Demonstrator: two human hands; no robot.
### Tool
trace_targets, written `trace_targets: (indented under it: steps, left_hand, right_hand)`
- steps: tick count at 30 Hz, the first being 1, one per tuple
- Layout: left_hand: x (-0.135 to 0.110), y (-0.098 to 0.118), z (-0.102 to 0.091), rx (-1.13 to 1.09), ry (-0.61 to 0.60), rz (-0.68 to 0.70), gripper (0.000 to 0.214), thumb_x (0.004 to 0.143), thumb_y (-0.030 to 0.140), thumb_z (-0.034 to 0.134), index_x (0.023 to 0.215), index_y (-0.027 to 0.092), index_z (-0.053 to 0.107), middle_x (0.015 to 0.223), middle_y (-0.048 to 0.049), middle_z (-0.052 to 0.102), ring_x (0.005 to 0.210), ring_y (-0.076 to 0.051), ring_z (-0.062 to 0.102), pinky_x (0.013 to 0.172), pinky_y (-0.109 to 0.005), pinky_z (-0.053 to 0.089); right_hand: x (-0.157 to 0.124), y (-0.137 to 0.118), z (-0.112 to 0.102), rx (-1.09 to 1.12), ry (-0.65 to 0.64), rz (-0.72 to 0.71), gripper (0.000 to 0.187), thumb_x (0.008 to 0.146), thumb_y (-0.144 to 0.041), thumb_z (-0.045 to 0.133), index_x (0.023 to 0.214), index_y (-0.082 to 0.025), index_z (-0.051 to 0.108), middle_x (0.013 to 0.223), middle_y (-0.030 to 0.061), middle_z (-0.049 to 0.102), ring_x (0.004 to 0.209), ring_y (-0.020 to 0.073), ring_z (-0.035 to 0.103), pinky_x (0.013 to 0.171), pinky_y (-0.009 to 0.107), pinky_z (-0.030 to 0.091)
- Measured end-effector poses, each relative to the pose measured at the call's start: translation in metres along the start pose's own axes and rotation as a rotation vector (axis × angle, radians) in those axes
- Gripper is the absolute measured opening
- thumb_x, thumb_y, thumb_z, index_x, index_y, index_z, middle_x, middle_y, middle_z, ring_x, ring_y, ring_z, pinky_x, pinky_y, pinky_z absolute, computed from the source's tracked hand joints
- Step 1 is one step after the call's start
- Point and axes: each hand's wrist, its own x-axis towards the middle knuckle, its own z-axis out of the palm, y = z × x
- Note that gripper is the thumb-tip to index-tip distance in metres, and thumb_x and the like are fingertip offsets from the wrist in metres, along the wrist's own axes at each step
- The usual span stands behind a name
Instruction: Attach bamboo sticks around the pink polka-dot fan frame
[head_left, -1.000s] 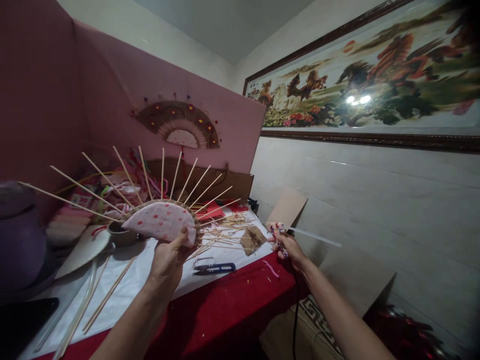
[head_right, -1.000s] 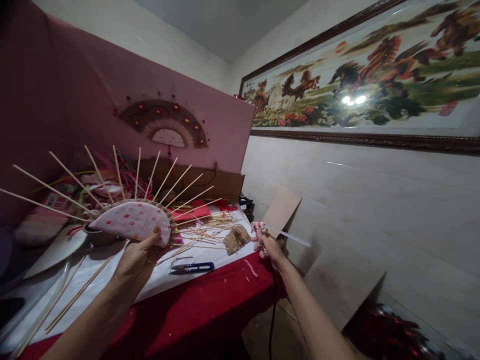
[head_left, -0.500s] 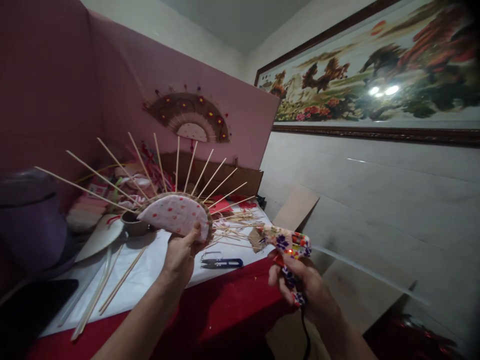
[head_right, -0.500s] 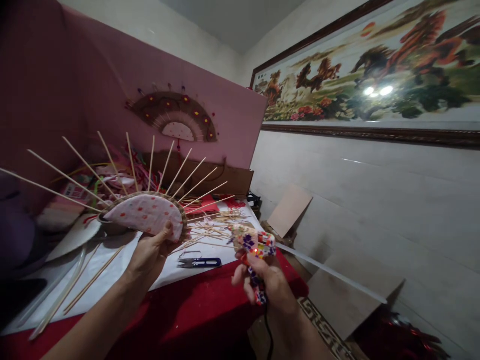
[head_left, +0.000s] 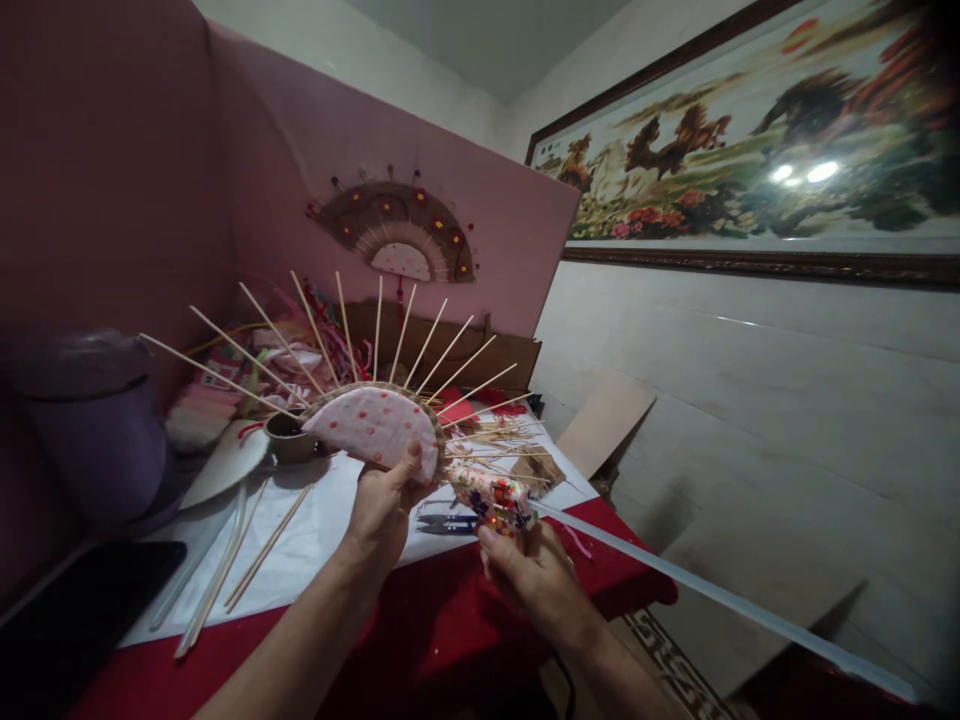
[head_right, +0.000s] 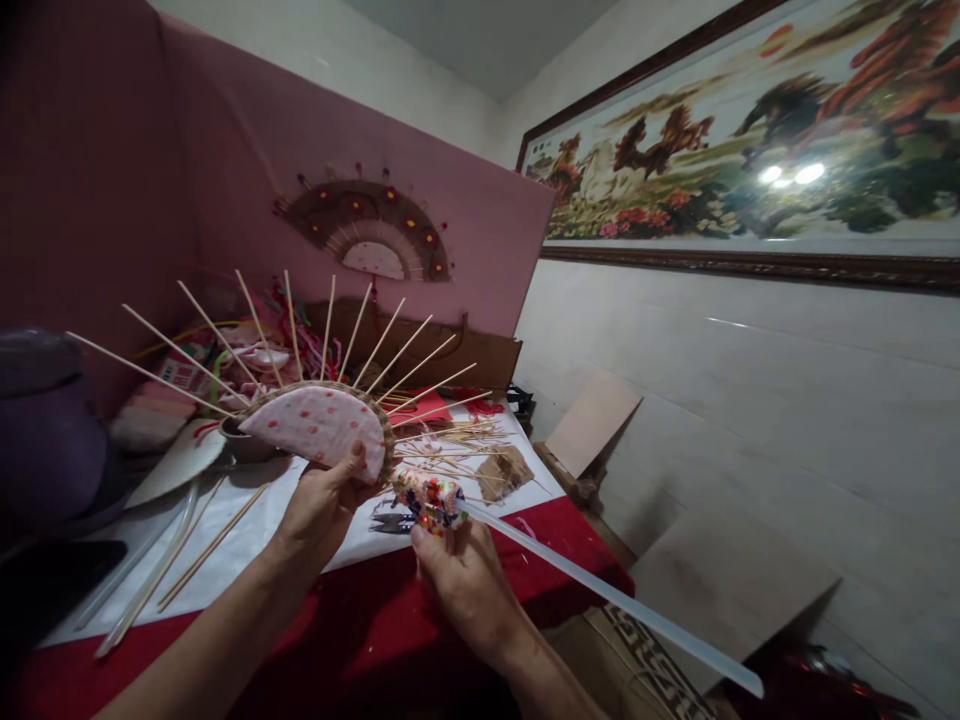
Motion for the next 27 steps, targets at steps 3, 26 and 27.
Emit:
trace_targets:
  steps: [3, 26, 27]
  left_hand:
    - [0.0002, -0.0007, -0.0007, -0.008, -0.016, -0.006, 0.04, 0.062, 0.028, 0.075, 0.096, 0.013, 0.059, 0.088, -0.0065, 0.066, 0.073, -0.019, 0.064, 0.059, -0.032, 0.054]
    - [-0.0029, 0.0024, 0.0025, -0.032, -0.023, -0.003, 0.042, 0.06, 0.027, 0.076, 0.095, 0.012, 0.059, 0.085, -0.0076, 0.067, 0.072, -0.019, 0.064, 0.058, -0.03, 0.054]
    - [-0.0027, 0.0023, 0.0023, -0.029, -0.022, -0.002, 0.042, 0.06, 0.028, 0.076, 0.095, 0.012, 0.059, 0.085, -0.0075, 0.067, 0.072, -0.019, 0.064, 0.058, -0.03, 0.054]
  right_hand:
    - [0.0004, -0.0003, 0.0025, 0.013, -0.006, 0.034, 0.045, 0.084, -0.044, 0.045, 0.048, -0.017, 0.04, 0.041, -0.0056, 0.035, 0.036, 0.0046, 0.032, 0.038, 0.02, 0.023]
    - [0.0048, 0.0088, 0.0037, -0.009, -0.032, 0.067, 0.046, 0.084, -0.048, 0.042, 0.049, -0.018, 0.043, 0.038, -0.0054, 0.033, 0.038, 0.0069, 0.03, 0.039, 0.022, 0.024]
    - [0.0048, 0.0089, 0.0032, -0.03, -0.027, 0.062, 0.045, 0.084, -0.048, 0.042, 0.051, -0.017, 0.046, 0.038, -0.0052, 0.033, 0.039, 0.0073, 0.031, 0.04, 0.022, 0.025]
